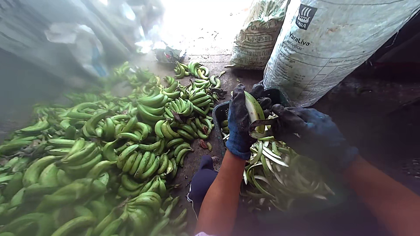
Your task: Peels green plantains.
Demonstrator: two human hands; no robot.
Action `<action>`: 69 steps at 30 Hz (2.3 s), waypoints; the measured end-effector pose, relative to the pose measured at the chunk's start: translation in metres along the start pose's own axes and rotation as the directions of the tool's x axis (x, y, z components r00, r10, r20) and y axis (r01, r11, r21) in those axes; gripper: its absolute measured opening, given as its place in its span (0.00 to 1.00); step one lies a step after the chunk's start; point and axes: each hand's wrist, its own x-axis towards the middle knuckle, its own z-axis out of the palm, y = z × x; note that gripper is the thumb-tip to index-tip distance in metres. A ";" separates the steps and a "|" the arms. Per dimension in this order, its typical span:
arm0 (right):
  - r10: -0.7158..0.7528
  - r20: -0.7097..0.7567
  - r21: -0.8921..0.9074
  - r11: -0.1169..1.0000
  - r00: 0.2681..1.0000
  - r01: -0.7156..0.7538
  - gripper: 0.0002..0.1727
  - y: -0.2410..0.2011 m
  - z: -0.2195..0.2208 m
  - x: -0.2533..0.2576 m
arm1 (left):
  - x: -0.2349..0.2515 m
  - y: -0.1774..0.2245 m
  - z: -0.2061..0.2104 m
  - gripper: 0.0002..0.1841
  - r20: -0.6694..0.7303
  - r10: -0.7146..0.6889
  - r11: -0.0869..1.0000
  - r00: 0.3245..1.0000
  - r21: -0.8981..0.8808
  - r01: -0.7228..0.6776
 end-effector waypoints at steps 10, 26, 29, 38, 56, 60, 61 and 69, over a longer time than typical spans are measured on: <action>0.331 0.257 0.277 0.875 0.908 -0.398 0.31 0.014 -0.009 0.009 | -0.007 0.004 0.014 0.22 -0.049 -0.235 0.790 0.971 0.573 0.220; -0.158 0.058 0.186 0.972 0.986 0.145 0.25 0.027 -0.010 -0.007 | -0.001 0.010 -0.008 0.19 0.021 -0.369 0.926 0.929 0.099 0.365; -0.012 0.106 0.181 0.983 0.994 -0.007 0.19 0.015 -0.021 0.000 | 0.001 0.010 -0.002 0.20 0.045 -0.312 0.947 0.949 -0.061 0.314; 0.362 0.145 0.450 0.805 0.921 -0.387 0.27 0.045 -0.014 -0.001 | -0.013 0.016 0.020 0.18 0.023 -0.320 0.936 0.947 0.162 0.313; 0.419 0.092 0.664 0.650 0.903 -0.369 0.27 0.021 -0.010 0.024 | 0.018 0.003 -0.016 0.30 -0.206 -0.093 0.752 0.974 0.626 0.205; 0.355 0.173 0.360 0.845 0.919 -0.395 0.34 0.020 0.023 0.009 | 0.008 -0.031 0.012 0.24 -0.014 -0.285 0.844 0.959 0.470 0.258; 0.418 0.217 0.413 0.779 0.882 -0.471 0.29 0.027 0.024 0.003 | 0.012 -0.035 0.014 0.26 0.003 -0.353 0.831 0.935 0.460 0.312; 0.573 -0.244 0.936 0.349 0.783 0.037 0.11 0.068 -0.153 -0.044 | 0.081 -0.106 -0.082 0.32 -0.221 -0.522 0.017 0.824 0.963 0.269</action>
